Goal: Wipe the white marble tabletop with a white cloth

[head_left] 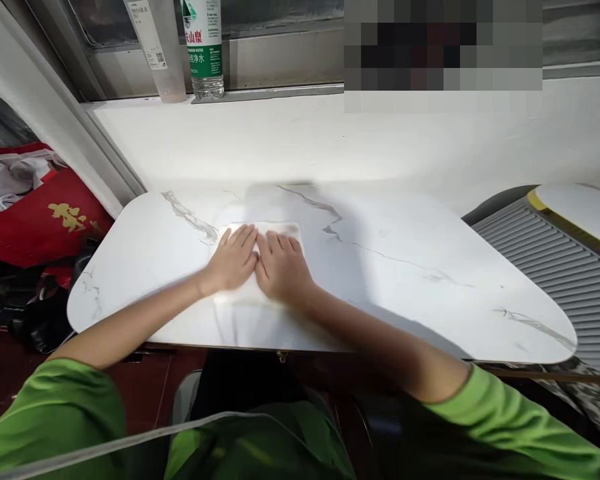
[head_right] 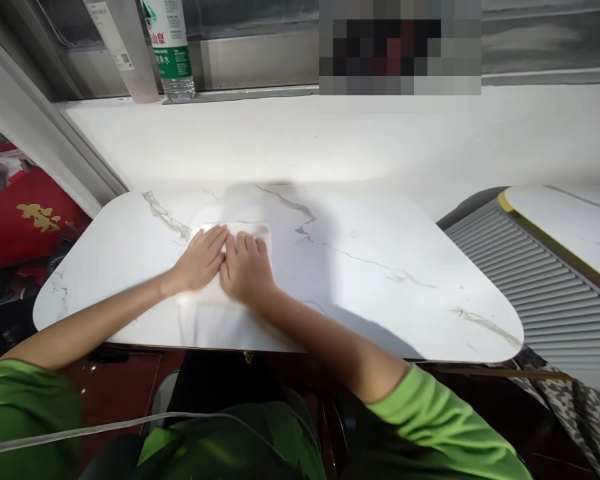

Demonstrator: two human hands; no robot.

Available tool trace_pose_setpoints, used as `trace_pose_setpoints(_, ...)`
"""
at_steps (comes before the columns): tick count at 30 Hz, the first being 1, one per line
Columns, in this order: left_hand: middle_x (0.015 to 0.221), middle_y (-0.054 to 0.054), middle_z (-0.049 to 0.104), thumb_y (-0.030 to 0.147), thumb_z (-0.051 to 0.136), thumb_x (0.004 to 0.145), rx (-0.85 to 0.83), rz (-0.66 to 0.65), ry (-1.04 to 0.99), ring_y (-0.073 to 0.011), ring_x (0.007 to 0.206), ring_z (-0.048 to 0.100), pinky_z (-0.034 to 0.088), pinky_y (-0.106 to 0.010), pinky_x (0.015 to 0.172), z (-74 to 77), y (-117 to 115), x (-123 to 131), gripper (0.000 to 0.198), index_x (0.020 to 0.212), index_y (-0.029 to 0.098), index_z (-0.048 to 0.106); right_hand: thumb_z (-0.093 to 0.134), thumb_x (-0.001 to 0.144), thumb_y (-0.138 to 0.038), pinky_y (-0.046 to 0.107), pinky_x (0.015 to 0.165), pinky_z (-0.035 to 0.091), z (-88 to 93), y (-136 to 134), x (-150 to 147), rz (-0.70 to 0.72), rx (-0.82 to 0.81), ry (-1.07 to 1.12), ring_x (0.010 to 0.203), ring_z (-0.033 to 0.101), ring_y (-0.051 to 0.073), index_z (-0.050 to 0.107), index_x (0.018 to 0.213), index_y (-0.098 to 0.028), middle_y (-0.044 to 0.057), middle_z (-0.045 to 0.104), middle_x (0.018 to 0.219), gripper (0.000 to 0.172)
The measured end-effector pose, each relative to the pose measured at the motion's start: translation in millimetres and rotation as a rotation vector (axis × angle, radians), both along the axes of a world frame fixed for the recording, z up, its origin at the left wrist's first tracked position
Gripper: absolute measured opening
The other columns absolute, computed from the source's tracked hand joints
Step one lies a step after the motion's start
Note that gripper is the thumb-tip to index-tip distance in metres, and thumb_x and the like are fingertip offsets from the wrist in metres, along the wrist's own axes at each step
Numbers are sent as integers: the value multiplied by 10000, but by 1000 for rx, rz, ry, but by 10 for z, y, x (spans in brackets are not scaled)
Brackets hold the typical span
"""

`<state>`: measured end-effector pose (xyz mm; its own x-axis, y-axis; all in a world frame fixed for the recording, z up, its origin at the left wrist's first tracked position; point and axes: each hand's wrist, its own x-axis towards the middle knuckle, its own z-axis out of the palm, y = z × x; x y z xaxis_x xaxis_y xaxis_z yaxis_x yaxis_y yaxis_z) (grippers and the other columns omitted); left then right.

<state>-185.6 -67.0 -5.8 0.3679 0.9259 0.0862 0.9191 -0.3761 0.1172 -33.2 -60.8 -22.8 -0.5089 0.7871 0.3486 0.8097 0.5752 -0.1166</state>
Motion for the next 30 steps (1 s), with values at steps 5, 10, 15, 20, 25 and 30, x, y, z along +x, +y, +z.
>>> trace_pose_setpoints(5, 1605, -158, 357, 266, 290, 991, 3, 5, -33, -243, 1527, 256, 175, -474, 1261, 40, -630, -41, 568, 1516, 71, 381, 376, 941, -262, 478, 968, 386, 105, -506, 83, 149, 44, -32, 1129, 507, 353, 559, 1360, -14, 248, 600, 1293, 520)
trace_pose_setpoints(10, 1602, -168, 356, 248, 272, 985, -34, 92, -22, -260, 1520, 276, 210, -495, 1247, 66, -429, -81, 573, 1512, 48, 381, 430, 916, -262, 421, 932, 393, 124, -157, 34, 203, -32, 23, 1033, 531, 297, 609, 1281, -84, 170, 647, 1168, 444)
trace_pose_setpoints(15, 1611, -167, 344, 205, 269, 986, -21, 89, 16, -244, 1524, 265, 190, -475, 1249, 45, 417, -296, 562, 1517, 43, 360, 424, 914, -229, 428, 970, 357, 62, 601, -286, 104, -7, 7, 1087, 516, 314, 622, 1219, -97, 171, 640, 1187, 388)
trace_pose_setpoints(20, 1617, -125, 352, 201, 288, 981, -30, 117, 21, -213, 1511, 293, 182, -414, 1251, 50, 1236, -554, 550, 1513, 91, 376, 378, 929, -222, 436, 1022, 324, 55, 1282, -636, -2, -20, 22, 1166, 505, 332, 588, 1283, -86, 187, 628, 1250, 433)
trace_pose_setpoints(25, 1602, -106, 386, 210, 279, 979, 3, 127, -37, -199, 1489, 325, 187, -379, 1251, 83, 1554, -622, 539, 1488, 90, 408, 351, 940, -211, 433, 1077, 309, 57, 1607, -750, -15, -71, 63, 1258, 490, 317, 552, 1341, -82, 189, 601, 1342, 467)
trace_pose_setpoints(30, 1621, -107, 346, 261, 290, 964, -26, 138, -8, -216, 1510, 291, 191, -411, 1254, 91, 1347, -588, 581, 1522, 132, 380, 330, 959, -215, 456, 1135, 278, 45, 1440, -687, 30, -66, 26, 1370, 427, 314, 507, 1389, -38, 217, 510, 1476, 498)
